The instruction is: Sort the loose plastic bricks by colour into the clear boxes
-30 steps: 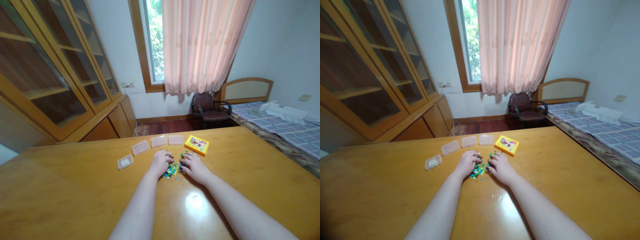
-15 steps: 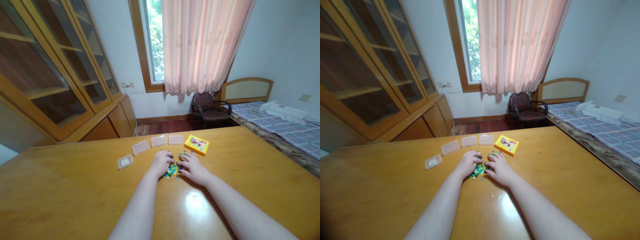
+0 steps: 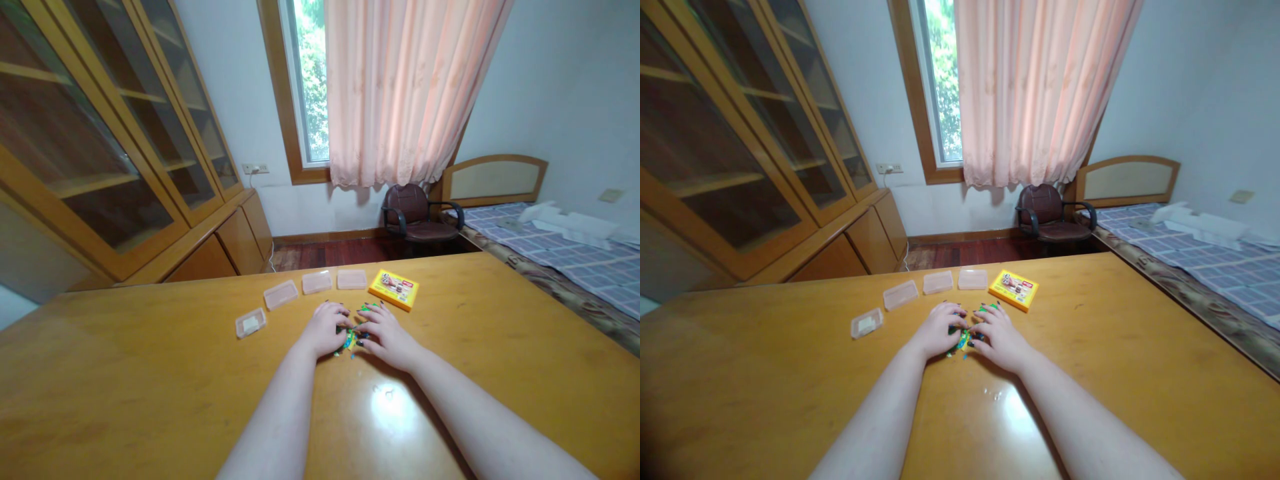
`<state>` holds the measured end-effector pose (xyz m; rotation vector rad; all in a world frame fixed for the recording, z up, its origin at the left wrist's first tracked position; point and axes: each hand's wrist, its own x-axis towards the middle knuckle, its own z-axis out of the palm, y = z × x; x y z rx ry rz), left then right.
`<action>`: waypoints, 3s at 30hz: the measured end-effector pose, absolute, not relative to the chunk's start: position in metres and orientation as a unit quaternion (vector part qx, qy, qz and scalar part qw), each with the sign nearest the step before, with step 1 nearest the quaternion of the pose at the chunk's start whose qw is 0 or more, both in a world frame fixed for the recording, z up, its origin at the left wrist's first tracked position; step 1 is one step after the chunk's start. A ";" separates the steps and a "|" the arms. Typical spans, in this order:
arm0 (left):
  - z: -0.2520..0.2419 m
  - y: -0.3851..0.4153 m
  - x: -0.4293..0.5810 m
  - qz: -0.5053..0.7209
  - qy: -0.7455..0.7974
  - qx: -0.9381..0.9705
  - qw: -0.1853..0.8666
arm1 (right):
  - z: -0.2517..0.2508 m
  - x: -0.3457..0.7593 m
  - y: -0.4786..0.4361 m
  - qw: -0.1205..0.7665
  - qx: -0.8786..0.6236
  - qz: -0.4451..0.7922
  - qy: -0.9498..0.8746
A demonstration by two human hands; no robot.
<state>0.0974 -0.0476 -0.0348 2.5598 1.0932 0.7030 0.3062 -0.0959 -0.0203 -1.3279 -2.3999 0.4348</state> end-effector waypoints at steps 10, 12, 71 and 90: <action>-0.032 -0.048 0.098 0.263 0.395 0.869 0.141 | -0.019 0.305 -0.098 0.134 -0.467 0.153 -0.860; -0.032 -0.048 0.097 0.261 0.392 0.871 0.141 | -0.020 0.305 -0.097 0.128 -0.467 0.148 -0.862; -0.037 -0.045 0.101 0.238 0.373 0.883 0.157 | -0.032 0.307 -0.092 0.236 -0.493 0.077 -0.834; -0.027 -0.044 0.088 0.218 0.438 0.865 0.115 | -0.030 0.308 -0.091 0.270 -0.500 0.087 -0.818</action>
